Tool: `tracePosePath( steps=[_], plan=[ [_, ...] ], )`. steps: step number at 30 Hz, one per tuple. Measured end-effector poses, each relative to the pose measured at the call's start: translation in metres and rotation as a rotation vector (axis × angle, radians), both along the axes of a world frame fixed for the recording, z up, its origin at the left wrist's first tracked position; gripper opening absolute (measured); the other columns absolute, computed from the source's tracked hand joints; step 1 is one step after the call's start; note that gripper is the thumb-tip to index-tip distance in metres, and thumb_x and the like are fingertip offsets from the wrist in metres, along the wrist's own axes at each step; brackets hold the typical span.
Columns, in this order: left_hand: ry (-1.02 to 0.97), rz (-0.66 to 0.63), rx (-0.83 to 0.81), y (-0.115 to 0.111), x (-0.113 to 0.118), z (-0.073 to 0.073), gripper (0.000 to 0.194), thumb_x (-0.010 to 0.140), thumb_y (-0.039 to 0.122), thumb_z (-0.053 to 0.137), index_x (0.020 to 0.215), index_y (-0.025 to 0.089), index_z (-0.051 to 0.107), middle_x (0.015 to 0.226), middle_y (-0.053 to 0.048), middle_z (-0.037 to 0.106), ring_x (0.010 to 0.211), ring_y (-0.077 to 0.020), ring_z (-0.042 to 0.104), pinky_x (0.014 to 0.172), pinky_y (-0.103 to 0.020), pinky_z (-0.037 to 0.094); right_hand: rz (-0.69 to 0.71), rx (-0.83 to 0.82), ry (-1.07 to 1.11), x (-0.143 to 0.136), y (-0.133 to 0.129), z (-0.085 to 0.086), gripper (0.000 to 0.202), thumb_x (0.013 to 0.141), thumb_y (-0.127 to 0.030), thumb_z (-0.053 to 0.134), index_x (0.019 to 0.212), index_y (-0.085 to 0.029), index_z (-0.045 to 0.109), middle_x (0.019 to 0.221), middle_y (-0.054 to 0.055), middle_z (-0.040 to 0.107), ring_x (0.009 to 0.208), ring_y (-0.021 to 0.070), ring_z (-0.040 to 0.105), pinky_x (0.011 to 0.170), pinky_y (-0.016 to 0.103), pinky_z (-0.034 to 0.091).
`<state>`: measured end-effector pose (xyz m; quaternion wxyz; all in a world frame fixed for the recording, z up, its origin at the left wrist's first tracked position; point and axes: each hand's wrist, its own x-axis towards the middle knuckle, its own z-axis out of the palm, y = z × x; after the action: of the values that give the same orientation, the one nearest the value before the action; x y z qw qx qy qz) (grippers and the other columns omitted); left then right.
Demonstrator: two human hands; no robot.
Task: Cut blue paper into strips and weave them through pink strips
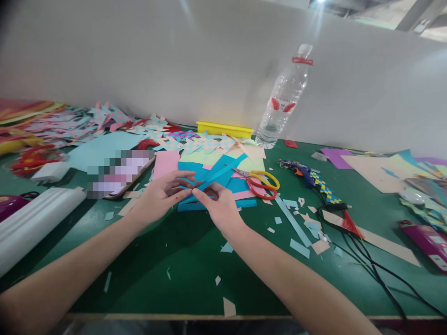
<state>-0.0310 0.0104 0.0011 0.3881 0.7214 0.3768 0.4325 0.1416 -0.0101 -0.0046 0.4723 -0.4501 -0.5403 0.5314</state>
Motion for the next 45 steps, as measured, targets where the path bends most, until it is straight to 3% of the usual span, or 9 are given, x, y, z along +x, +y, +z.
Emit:
tracePosePath(
  steps=[5, 8, 13, 18, 25, 31, 35, 39, 45],
  plan=[
    [-0.043, -0.028, -0.068, 0.005, -0.004, -0.003, 0.046, 0.083, 0.037, 0.061, 0.124, 0.018, 0.049, 0.117, -0.011, 0.057, 0.099, -0.0224, 0.063, 0.079, -0.036, 0.056, -0.093, 0.042, 0.184, -0.002, 0.005, -0.008, 0.027, 0.074, -0.038, 0.071, 0.095, -0.021, 0.069, 0.101, 0.004, 0.071, 0.097, 0.0213, 0.065, 0.089, 0.037, 0.052],
    [0.057, -0.002, -0.135, 0.005, -0.004, -0.002, 0.053, 0.078, 0.039, 0.067, 0.124, 0.019, 0.049, 0.121, -0.011, 0.057, 0.102, -0.0228, 0.061, 0.082, -0.037, 0.054, -0.141, 0.065, 0.239, 0.003, 0.008, -0.012, 0.026, 0.075, -0.037, 0.070, 0.096, -0.021, 0.068, 0.101, 0.004, 0.072, 0.097, 0.0210, 0.065, 0.090, 0.038, 0.052],
    [0.276, 0.062, -0.153, 0.004, 0.000, 0.000, 0.045, 0.075, 0.047, 0.069, 0.109, 0.019, 0.062, 0.109, -0.008, 0.066, 0.098, -0.0245, 0.062, 0.083, -0.038, 0.051, -0.154, 0.072, 0.260, 0.010, 0.006, -0.011, 0.021, 0.076, -0.033, 0.070, 0.094, -0.022, 0.068, 0.095, 0.004, 0.073, 0.096, 0.0213, 0.067, 0.087, 0.037, 0.054],
    [0.356, 0.064, -0.124, 0.004, 0.002, 0.002, 0.045, 0.074, 0.057, 0.065, 0.099, 0.019, 0.069, 0.098, -0.005, 0.070, 0.089, -0.0248, 0.063, 0.073, -0.033, 0.050, -0.192, 0.094, 0.256, 0.011, 0.003, -0.010, 0.018, 0.076, -0.031, 0.071, 0.091, -0.022, 0.069, 0.092, 0.004, 0.074, 0.090, 0.0213, 0.069, 0.085, 0.038, 0.056],
    [0.218, -0.002, -0.270, 0.005, 0.001, 0.002, 0.037, 0.078, 0.050, 0.064, 0.091, 0.016, 0.068, 0.080, -0.005, 0.072, 0.067, -0.0168, 0.064, 0.061, -0.026, 0.051, -0.209, 0.091, 0.236, 0.010, 0.004, -0.011, 0.022, 0.074, -0.034, 0.072, 0.091, -0.020, 0.069, 0.093, 0.006, 0.074, 0.084, 0.0213, 0.070, 0.080, 0.039, 0.057],
    [0.283, 0.002, -0.163, 0.004, 0.001, 0.001, 0.030, 0.079, 0.046, 0.064, 0.090, 0.018, 0.069, 0.082, -0.003, 0.071, 0.070, -0.0170, 0.064, 0.064, -0.025, 0.050, -0.125, 0.040, 0.235, 0.009, 0.004, -0.013, 0.029, 0.065, -0.030, 0.079, 0.091, -0.023, 0.069, 0.092, 0.003, 0.074, 0.087, 0.0203, 0.069, 0.081, 0.037, 0.056],
    [0.346, 0.044, -0.064, 0.003, 0.003, 0.001, 0.037, 0.077, 0.050, 0.066, 0.097, 0.019, 0.068, 0.093, -0.004, 0.071, 0.082, -0.0206, 0.065, 0.072, -0.029, 0.050, -0.160, 0.030, 0.208, 0.010, 0.004, -0.014, 0.026, 0.066, -0.031, 0.078, 0.089, -0.021, 0.071, 0.088, 0.004, 0.074, 0.084, 0.0208, 0.069, 0.081, 0.038, 0.056],
    [0.264, 0.043, -0.164, 0.003, 0.002, 0.001, 0.046, 0.076, 0.051, 0.066, 0.108, 0.018, 0.064, 0.096, -0.006, 0.072, 0.086, -0.0225, 0.067, 0.074, -0.031, 0.052, -0.198, 0.036, 0.194, 0.012, 0.004, -0.012, 0.026, 0.068, -0.032, 0.077, 0.091, -0.021, 0.071, 0.089, 0.005, 0.074, 0.083, 0.0217, 0.069, 0.081, 0.040, 0.056],
    [0.090, 0.020, -0.263, 0.002, 0.000, 0.000, 0.037, 0.077, 0.047, 0.068, 0.098, 0.017, 0.067, 0.084, -0.004, 0.074, 0.077, -0.0204, 0.070, 0.069, -0.028, 0.055, -0.178, 0.062, 0.236, 0.011, 0.002, -0.010, 0.021, 0.071, -0.030, 0.075, 0.090, -0.022, 0.071, 0.090, 0.003, 0.074, 0.084, 0.0211, 0.069, 0.080, 0.039, 0.057]
  ],
)
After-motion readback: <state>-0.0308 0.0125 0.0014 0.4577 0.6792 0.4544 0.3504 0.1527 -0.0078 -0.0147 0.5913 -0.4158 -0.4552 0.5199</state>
